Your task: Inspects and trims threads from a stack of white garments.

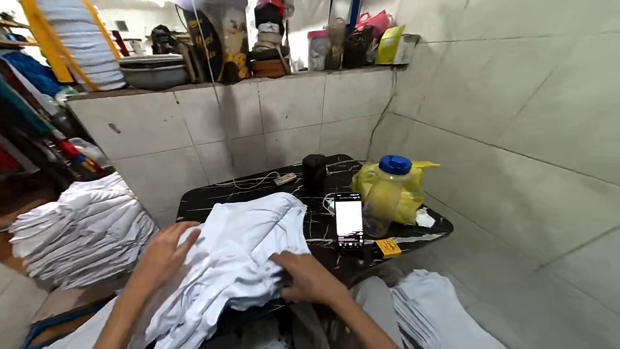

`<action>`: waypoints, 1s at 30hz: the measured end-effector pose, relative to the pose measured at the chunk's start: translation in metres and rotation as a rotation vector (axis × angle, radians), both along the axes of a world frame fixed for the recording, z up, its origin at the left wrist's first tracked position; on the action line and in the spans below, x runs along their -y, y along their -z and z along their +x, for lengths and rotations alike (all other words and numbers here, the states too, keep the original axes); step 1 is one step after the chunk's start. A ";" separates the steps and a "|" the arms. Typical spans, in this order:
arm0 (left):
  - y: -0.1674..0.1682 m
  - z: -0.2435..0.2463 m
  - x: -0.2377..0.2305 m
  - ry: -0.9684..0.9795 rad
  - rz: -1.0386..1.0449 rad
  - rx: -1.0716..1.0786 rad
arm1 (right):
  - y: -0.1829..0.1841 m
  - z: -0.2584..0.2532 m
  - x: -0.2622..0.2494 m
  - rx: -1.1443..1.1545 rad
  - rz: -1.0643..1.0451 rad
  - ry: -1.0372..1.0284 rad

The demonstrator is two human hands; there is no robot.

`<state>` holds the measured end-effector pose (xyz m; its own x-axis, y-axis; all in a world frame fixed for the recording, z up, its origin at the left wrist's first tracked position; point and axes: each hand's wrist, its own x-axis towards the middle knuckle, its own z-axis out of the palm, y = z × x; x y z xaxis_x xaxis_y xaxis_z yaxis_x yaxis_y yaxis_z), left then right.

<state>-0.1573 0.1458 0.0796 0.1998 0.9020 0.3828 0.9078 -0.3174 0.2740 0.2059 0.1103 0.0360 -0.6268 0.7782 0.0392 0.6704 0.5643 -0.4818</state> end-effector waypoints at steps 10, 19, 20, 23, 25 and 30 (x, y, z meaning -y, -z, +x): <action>0.028 0.012 -0.092 -0.281 -0.668 -0.009 | 0.080 -0.007 0.099 -0.193 0.269 0.280; 0.011 0.041 -0.058 0.017 -0.604 0.129 | 0.099 -0.020 0.099 -0.288 0.320 0.352; -0.001 0.054 -0.041 0.095 -0.509 0.085 | 0.099 -0.018 0.098 -0.290 0.310 0.345; -0.038 0.093 0.029 0.463 -0.359 -0.118 | 0.099 -0.011 0.101 -0.277 0.292 0.319; -0.048 0.096 0.048 0.680 -0.492 -0.218 | 0.105 -0.002 0.107 -0.315 0.447 0.322; -0.051 0.023 -0.013 0.539 -0.840 0.103 | 0.120 0.053 0.128 -0.397 0.672 0.349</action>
<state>-0.1346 0.1585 0.1304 0.6629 0.6869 -0.2978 0.6591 -0.3469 0.6672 0.2587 -0.0176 -0.0842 -0.1977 0.6572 0.7273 0.7111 0.6069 -0.3551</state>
